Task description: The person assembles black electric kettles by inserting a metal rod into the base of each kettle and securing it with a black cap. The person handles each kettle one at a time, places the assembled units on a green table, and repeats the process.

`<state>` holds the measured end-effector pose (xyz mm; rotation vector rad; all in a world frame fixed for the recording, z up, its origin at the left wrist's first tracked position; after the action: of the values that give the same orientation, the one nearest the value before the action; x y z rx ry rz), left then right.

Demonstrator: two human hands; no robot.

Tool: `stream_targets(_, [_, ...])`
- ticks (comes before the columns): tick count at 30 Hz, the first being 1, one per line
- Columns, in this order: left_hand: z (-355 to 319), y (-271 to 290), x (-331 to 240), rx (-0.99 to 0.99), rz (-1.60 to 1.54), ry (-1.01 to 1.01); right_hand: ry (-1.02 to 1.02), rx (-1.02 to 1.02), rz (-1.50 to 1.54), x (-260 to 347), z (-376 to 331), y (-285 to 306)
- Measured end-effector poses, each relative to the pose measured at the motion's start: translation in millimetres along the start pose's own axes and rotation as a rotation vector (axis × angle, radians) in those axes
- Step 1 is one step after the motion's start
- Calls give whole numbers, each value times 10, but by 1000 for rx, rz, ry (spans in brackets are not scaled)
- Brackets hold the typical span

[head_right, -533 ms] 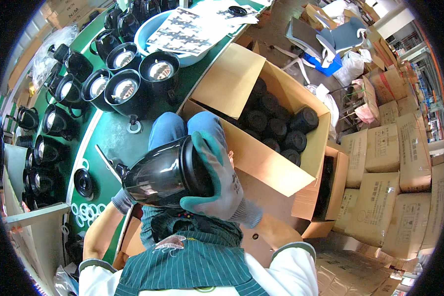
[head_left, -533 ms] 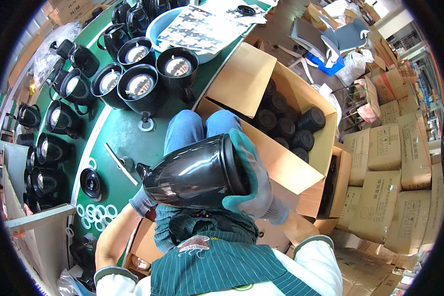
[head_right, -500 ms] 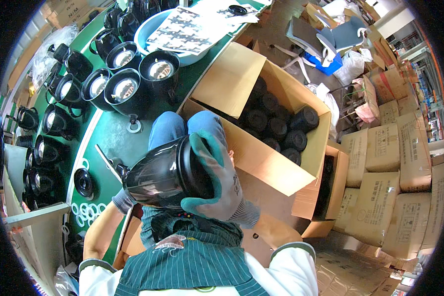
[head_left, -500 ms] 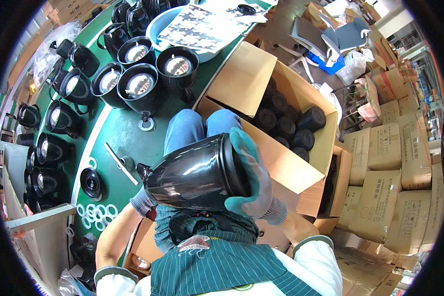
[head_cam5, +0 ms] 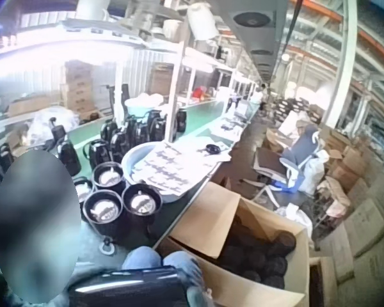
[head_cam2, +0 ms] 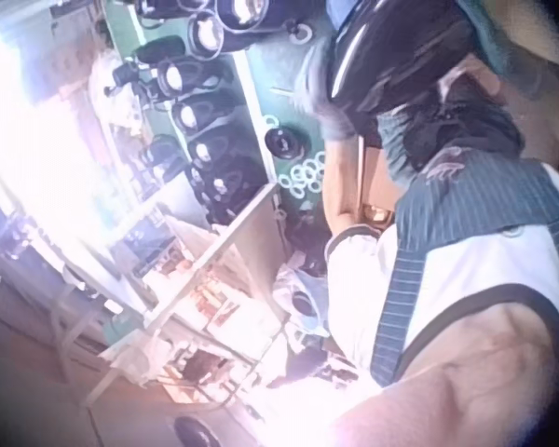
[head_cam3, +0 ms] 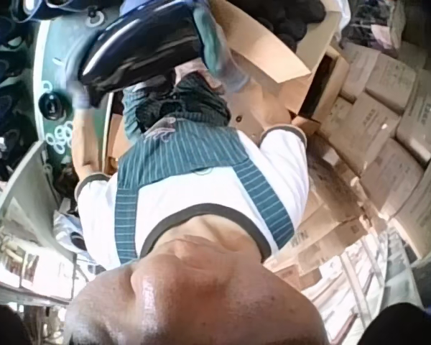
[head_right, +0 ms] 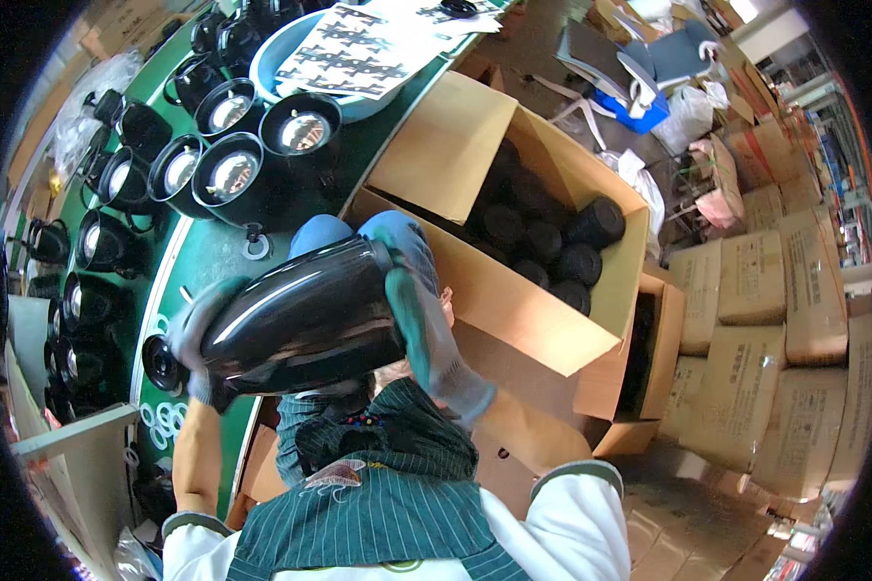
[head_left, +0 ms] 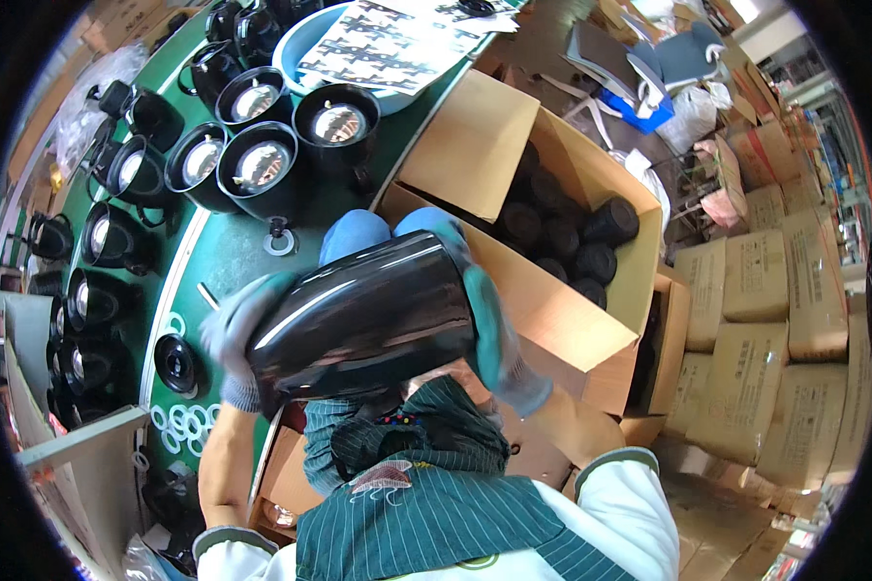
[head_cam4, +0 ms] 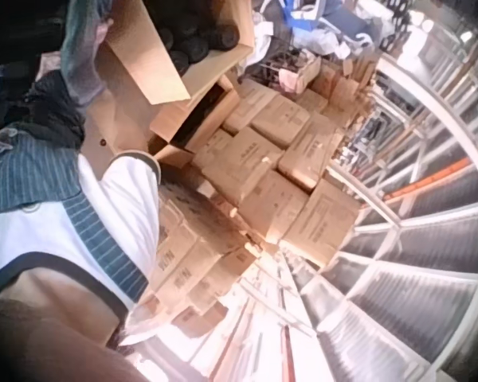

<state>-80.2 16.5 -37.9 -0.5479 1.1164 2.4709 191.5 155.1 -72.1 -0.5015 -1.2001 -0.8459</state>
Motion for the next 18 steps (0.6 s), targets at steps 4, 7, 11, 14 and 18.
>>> stream_targets(4, [208, 102, -73, 91, -113, -91, 28, 76, 13, 59, 45, 60])
stream_targets(7, [-258, -64, 644, 155, -426, 528, 204, 192, -84, 535, 66, 28])
stream_targets(11, [-443, -194, 422, 41, -502, 361, 144, 155, -32, 244, 9, -177])
stream_targets(14, [-157, 17, 75, 14, -263, 163, 8, 100, 31, 19, -49, -227])
stream_targets(18, [191, 373, -226, 60, 34, -299, -22, 99, 29, -35, 37, -125])
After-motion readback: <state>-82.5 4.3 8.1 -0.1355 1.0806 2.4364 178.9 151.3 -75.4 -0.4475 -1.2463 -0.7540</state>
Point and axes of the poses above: each hand's wrist, its own z-axis towards the middle knuckle, its own y-axis out of the back of the hand, x = y × z, the point moved 5 cm from there along z, towards the middle knuckle, and after that the axes turned 8 degrees about -z, right-handed, at the moved point
